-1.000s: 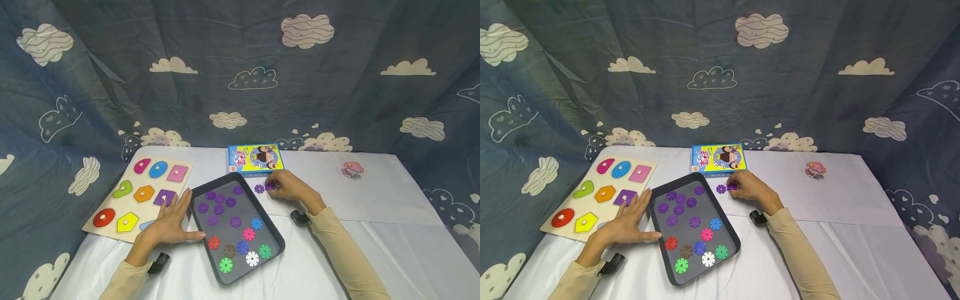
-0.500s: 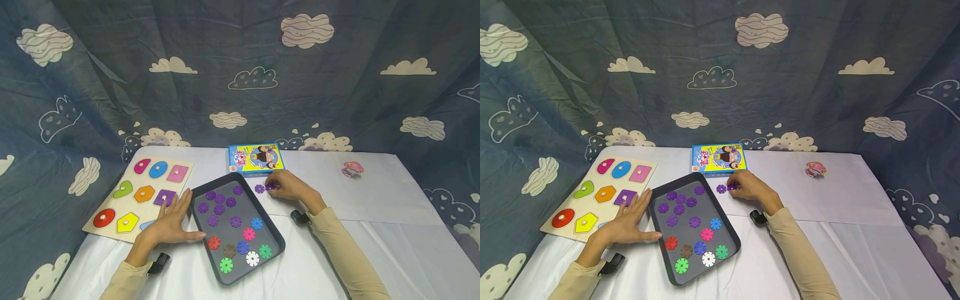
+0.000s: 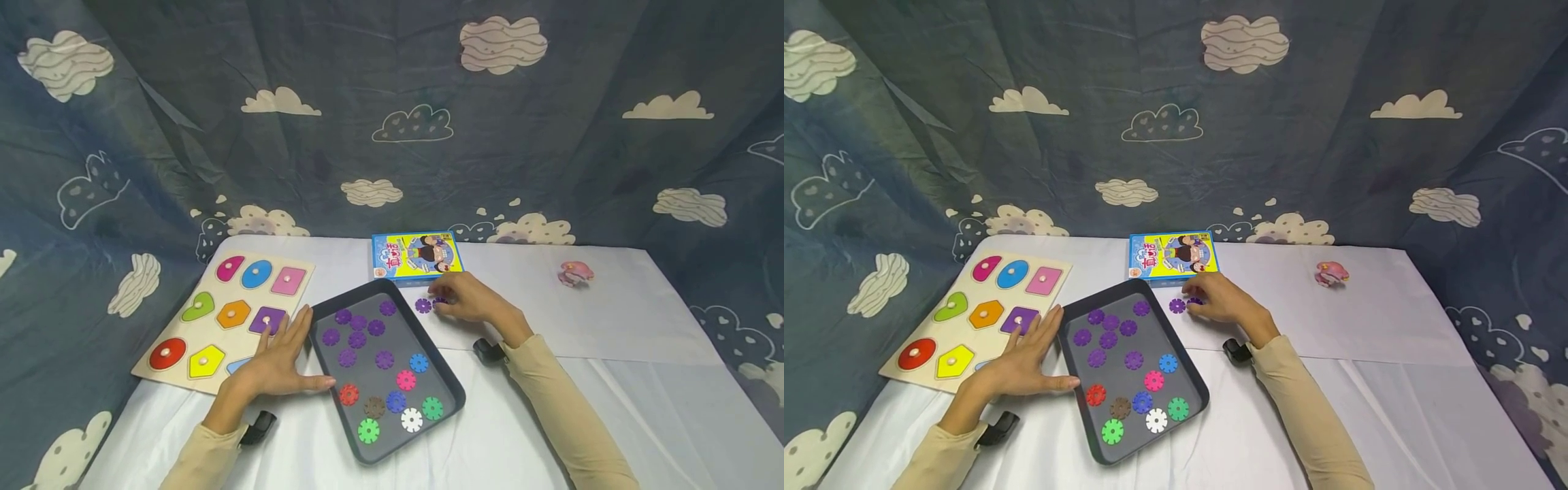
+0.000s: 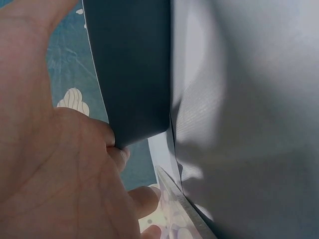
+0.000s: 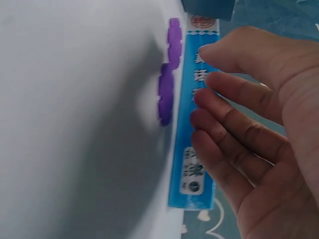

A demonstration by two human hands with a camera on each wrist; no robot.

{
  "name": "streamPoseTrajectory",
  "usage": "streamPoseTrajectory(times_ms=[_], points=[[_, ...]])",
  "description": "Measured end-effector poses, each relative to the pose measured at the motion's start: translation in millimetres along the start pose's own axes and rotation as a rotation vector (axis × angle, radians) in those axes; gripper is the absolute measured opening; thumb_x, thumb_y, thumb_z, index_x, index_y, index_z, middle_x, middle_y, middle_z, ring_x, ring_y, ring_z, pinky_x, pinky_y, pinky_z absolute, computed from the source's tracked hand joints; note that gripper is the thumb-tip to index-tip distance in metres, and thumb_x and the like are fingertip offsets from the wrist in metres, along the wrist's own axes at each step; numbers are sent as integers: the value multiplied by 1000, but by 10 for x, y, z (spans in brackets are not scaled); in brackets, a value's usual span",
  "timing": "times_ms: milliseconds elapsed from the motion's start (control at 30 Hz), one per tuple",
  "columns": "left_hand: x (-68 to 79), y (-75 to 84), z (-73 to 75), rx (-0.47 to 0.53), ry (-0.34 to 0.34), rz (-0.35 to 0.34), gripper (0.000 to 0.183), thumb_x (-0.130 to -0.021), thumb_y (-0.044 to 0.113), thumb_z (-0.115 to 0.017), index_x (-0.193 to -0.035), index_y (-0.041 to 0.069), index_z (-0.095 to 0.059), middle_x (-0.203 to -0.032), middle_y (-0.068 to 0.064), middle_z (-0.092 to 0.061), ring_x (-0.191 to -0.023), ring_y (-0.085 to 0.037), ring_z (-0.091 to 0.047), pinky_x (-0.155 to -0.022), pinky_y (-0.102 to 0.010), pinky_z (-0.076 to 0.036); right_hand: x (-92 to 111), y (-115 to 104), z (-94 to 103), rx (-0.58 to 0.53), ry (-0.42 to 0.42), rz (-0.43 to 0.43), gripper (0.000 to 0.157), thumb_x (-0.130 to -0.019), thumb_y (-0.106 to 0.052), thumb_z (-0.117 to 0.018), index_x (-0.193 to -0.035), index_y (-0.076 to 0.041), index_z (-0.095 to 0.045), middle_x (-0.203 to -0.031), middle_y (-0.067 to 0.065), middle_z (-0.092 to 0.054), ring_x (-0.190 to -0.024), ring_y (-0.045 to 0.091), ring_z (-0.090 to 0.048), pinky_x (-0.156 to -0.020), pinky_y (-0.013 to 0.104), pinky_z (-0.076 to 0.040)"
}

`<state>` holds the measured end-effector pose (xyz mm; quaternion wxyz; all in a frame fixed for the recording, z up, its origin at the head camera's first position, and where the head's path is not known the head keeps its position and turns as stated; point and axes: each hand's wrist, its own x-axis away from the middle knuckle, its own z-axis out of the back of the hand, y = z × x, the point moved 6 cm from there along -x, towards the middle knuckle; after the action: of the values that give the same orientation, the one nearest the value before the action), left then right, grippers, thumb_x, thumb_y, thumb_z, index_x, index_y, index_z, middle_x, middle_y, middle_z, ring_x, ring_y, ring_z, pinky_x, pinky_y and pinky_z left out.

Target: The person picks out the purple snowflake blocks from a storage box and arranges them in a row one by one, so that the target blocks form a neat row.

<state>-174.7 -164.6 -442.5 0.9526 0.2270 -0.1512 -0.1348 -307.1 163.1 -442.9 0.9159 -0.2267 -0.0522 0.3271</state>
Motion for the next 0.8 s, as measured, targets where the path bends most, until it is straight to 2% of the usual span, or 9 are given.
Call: streamPoseTrajectory(times_ms=[200, 433, 800], points=[[6, -6, -19, -2, 1, -1, 134, -71, 72, -75, -162, 10, 2, -170, -11, 6, -152, -49, 6, -117, -73, 6, -17, -115, 84, 14, 2, 31, 31, -87, -18, -76, -114, -4, -71, -103, 5, -72, -95, 22, -66, -87, 40, -55], [25, -17, -17, 1, 8, 7, 135, -70, 71, -76, -162, 10, 1, -170, -11, 5, -152, -49, 6, -116, -73, 6, -104, -289, 188, 23, -22, 137, 31, -88, -16, -72, -114, -1, -71, -110, 13, -71, -104, 26, -67, -95, 44, -54], [0, 9, 25, -8, -1, 0, 135, -71, 72, -75, -162, 9, 1, -170, -12, 6, -152, -49, 5, -117, -72, 6, -338, -614, 255, 21, -107, 245, 25, -88, -13, -72, -111, -4, -73, -106, 9, -73, -97, 26, -68, -88, 41, -58]])
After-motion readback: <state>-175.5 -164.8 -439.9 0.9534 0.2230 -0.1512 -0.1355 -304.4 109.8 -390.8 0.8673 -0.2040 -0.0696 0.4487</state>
